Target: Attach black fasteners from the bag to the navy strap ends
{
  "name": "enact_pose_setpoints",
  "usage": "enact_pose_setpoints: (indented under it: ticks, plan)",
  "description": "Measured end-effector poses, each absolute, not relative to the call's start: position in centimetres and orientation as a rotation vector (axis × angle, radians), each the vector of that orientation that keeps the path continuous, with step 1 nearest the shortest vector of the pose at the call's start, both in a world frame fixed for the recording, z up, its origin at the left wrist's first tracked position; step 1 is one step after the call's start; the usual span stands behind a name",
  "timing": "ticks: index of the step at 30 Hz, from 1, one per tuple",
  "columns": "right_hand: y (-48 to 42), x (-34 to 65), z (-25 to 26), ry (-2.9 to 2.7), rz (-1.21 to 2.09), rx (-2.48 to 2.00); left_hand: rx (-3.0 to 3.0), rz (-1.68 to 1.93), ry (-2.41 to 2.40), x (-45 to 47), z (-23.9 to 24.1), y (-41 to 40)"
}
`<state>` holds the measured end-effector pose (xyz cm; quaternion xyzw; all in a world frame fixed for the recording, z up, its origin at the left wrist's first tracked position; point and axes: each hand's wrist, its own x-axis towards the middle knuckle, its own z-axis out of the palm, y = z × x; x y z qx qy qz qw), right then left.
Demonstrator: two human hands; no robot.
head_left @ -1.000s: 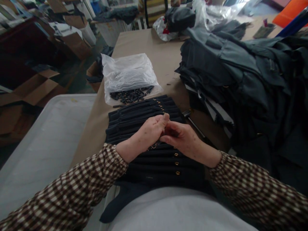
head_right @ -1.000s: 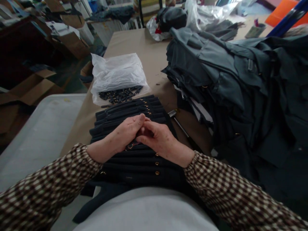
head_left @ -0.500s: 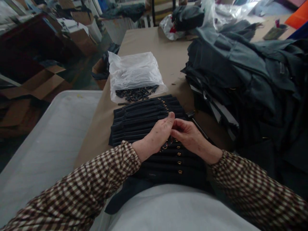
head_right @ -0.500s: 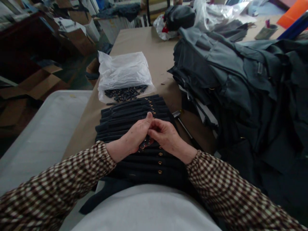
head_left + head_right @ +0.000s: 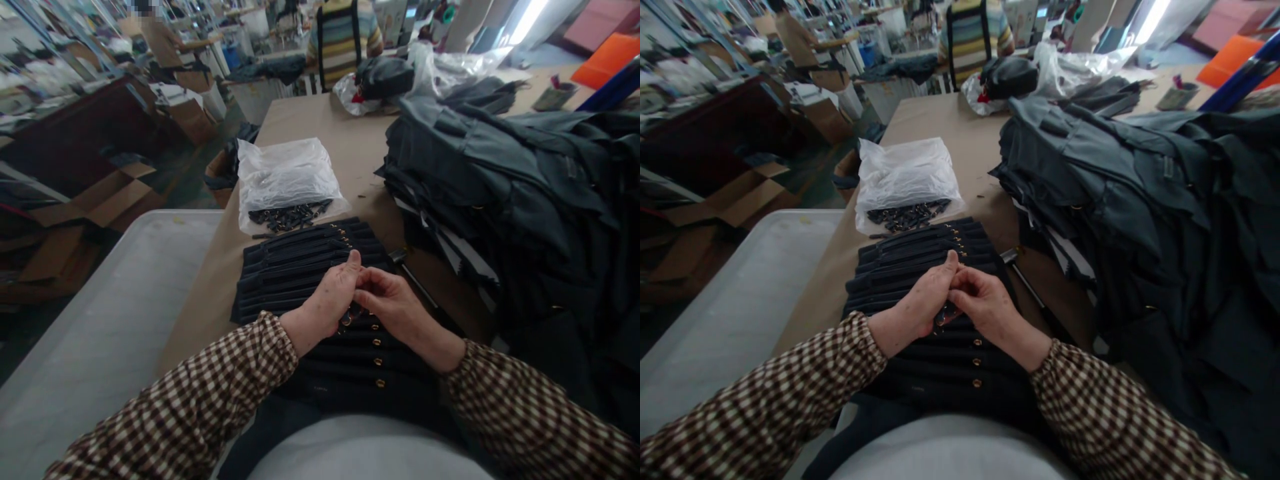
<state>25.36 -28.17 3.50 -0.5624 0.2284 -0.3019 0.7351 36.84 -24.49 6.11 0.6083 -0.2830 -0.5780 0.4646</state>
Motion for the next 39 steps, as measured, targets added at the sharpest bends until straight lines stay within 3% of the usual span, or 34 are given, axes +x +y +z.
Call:
enact_pose_setpoints:
  ticks: [5, 11, 18, 27, 34, 39]
  plan:
    - [-28.4, 25.1, 3.4, 0.465, -0.717, -0.918, 1.475, -1.483, -0.633, 37.8, 6.9, -25.0]
    - [-29.5, 23.3, 3.7, 0.485, -0.671, -0.860, 1.552, -1.549, -0.670, 38.6, 6.9, -24.8]
    - [-29.8, 21.5, 3.6, 0.577, -0.542, -1.343, 1.693, -1.654, -0.860, 38.4, 7.7, -23.8]
    - [-29.2, 20.1, 3.4, 0.635, -0.308, -1.532, 1.793, -1.543, -1.596, 38.3, 7.3, -23.0]
    - [-28.9, 19.6, 3.1, 0.643, -0.286, -1.691, 1.759, -1.552, -1.665, 38.1, 7.3, -23.1]
    - [-28.5, 19.4, 2.1, 0.571, -0.520, -1.950, 1.835, -1.811, -1.469, 38.3, 7.8, -23.2]
